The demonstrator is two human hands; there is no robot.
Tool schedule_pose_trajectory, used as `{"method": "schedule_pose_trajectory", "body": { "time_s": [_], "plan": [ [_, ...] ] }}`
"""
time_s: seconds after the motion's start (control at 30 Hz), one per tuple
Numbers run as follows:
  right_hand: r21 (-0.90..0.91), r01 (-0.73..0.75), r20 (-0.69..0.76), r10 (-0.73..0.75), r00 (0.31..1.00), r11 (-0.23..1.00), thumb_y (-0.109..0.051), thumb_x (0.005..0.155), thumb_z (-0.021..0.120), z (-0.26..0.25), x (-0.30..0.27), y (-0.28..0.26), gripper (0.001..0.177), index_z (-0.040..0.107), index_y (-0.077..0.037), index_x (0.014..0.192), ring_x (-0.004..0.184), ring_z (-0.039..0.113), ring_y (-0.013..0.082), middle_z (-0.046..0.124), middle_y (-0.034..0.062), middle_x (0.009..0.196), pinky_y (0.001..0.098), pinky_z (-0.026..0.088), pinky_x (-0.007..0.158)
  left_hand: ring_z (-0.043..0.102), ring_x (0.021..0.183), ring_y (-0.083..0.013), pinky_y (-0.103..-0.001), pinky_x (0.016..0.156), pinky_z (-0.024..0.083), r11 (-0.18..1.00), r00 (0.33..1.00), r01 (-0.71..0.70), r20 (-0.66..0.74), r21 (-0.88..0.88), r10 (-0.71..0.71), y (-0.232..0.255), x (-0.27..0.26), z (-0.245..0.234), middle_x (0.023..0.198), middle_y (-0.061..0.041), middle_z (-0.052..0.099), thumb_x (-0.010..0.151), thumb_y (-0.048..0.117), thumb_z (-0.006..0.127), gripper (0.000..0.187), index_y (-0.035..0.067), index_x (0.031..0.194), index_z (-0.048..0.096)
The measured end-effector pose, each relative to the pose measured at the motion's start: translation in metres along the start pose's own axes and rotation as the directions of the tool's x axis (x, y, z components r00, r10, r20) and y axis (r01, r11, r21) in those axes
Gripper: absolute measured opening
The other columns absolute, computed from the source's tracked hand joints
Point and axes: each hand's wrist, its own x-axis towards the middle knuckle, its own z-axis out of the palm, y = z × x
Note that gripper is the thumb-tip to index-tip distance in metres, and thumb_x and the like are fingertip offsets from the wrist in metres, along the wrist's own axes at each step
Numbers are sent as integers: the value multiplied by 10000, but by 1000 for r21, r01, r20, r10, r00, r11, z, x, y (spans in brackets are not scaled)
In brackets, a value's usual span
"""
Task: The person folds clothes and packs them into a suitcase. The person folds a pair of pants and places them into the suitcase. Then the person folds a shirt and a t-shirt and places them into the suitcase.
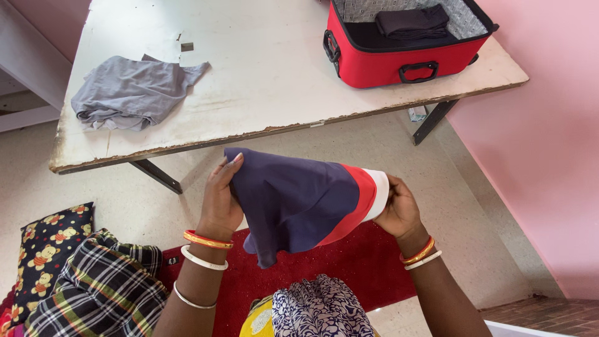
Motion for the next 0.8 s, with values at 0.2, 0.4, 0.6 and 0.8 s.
{"method": "schedule_pose_trajectory", "body": {
  "time_s": [0.2,0.4,0.6,0.8],
  "plan": [
    [4,161,465,-144,874,987,-217,1199,577,68,11,-19,262,676,25,1213,1159,701,313,730,203,1217,484,540,1053,697,1018,-196,-362,941,541,975,982,-138,153,176,111,43,2,-20,1076,-86,739,1005,61,604,160,-2,1143,654],
    [-326,295,420,-142,896,898,-6,903,688,152,31,-25,297,713,37,1196,1054,724,173,765,80,1059,371,550,1028,645,1226,-209,-408,1013,532,964,940,-140,335,224,59,89,17,-22,1316,-77,646,934,-52,611,530,117,1421,487],
    [-411,529,453,-337,826,743,74,1000,702,197,72,-38,196,711,85,1196,986,710,170,752,145,1073,292,559,956,665,1148,-172,-405,906,597,920,978,-153,190,362,88,108,62,-18,1306,-42,638,912,-33,598,579,163,1439,461],
    [-443,552,318,-452,833,706,44,950,691,248,110,-61,216,697,85,1162,985,737,203,766,141,1058,324,590,960,715,989,-163,-304,928,574,907,927,-338,252,250,276,143,104,12,1112,-115,753,988,-27,658,236,-59,1222,660]
  ]
}}
